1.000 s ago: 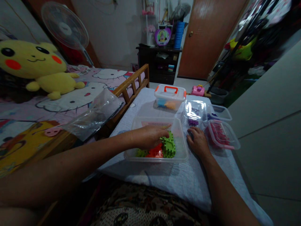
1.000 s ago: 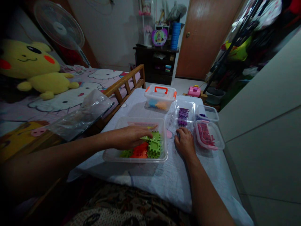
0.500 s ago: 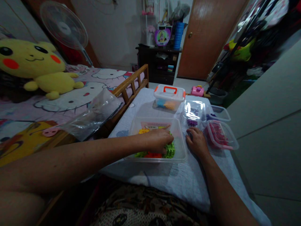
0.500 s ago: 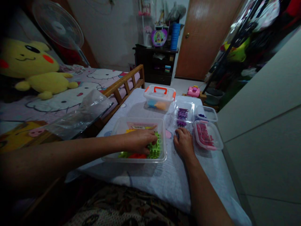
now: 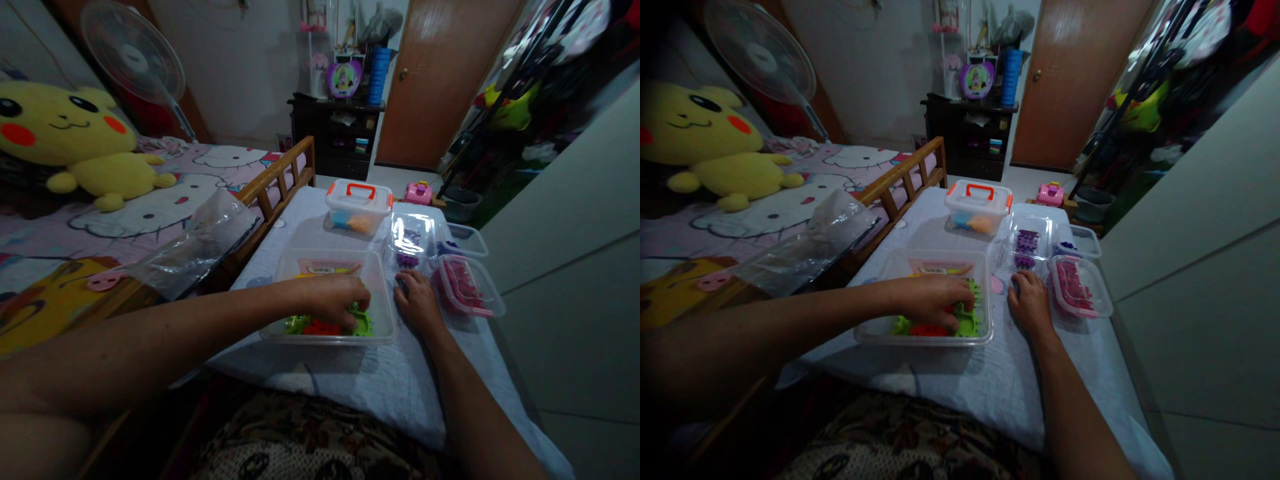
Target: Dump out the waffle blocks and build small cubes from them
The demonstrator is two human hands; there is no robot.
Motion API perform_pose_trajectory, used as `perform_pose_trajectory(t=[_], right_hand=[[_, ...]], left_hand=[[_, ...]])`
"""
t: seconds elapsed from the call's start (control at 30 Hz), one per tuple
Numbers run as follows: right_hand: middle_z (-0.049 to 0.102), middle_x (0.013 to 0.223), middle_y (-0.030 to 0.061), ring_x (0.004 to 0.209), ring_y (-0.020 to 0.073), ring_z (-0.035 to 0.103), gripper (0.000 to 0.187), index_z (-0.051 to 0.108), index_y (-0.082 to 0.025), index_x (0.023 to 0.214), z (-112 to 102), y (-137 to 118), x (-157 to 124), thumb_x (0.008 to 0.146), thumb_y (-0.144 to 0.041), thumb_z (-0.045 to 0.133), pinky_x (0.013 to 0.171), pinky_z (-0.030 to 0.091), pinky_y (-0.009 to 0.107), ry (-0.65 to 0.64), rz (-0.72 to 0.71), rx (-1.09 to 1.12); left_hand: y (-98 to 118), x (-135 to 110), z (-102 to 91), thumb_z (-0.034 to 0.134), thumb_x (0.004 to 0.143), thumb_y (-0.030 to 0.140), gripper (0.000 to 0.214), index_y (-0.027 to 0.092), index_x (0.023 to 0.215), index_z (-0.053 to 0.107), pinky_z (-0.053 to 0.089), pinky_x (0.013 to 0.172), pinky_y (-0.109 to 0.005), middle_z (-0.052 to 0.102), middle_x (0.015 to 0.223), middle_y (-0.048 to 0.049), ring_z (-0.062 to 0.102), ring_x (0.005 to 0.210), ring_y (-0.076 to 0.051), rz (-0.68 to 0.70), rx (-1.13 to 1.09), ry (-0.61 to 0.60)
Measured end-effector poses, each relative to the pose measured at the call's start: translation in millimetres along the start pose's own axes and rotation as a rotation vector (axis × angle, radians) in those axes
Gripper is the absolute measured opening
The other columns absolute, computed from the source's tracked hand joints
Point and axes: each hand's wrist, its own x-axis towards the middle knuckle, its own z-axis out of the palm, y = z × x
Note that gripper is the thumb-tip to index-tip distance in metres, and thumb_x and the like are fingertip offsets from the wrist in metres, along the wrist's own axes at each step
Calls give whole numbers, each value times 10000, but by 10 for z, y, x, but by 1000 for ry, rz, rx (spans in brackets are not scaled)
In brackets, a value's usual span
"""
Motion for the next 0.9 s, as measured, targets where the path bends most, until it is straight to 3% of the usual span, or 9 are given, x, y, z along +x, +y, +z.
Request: perform_pose_trajectory(t=[0.27,0.47,0.7,0.8,0.9], right_hand=[[634,1186,144,1116,301,565,272,669,-173,1077,-5,9,2,870,-254,512,984,452,460,-5,-11,-11],[642,1172,138,1103,298,571,266,669,-176,1067,0,9,1,869,-255,509,980,453,462,3,-12,-12],[640,1183,140,1099,297,577,266,674,-172,1065,3,6,-1,874,-256,507,986,456,461,7,-13,-31],[640,1183,141,1103,298,578,270,675,-173,1068,5,10,-4,874,-261,509,987,457,468,12,-15,-29],[638,1191,149,1109,301,576,284,673,-165,1079,9,14,-4,872,-262,504,986,459,475,5,-15,-17]], left_hand=[[3,73,50,684,755,130,84,188,814,697,474,757,-286,720,911,-30,631,844,-175,-12,6,-27],[-56,107,105,695,739,102,141,190,849,687,481,801,-301,713,909,-28,626,870,-181,4,-46,19],[-65,123,76,689,766,98,210,171,963,697,486,838,-306,720,988,-59,642,944,-209,9,-53,-9],[-4,-43,-75,644,816,107,205,162,1010,681,465,929,-321,702,1078,-83,626,1043,-214,29,-52,83],[40,-362,-262,561,896,150,190,183,1060,649,448,973,-322,677,1154,-68,610,1076,-184,27,-143,290]])
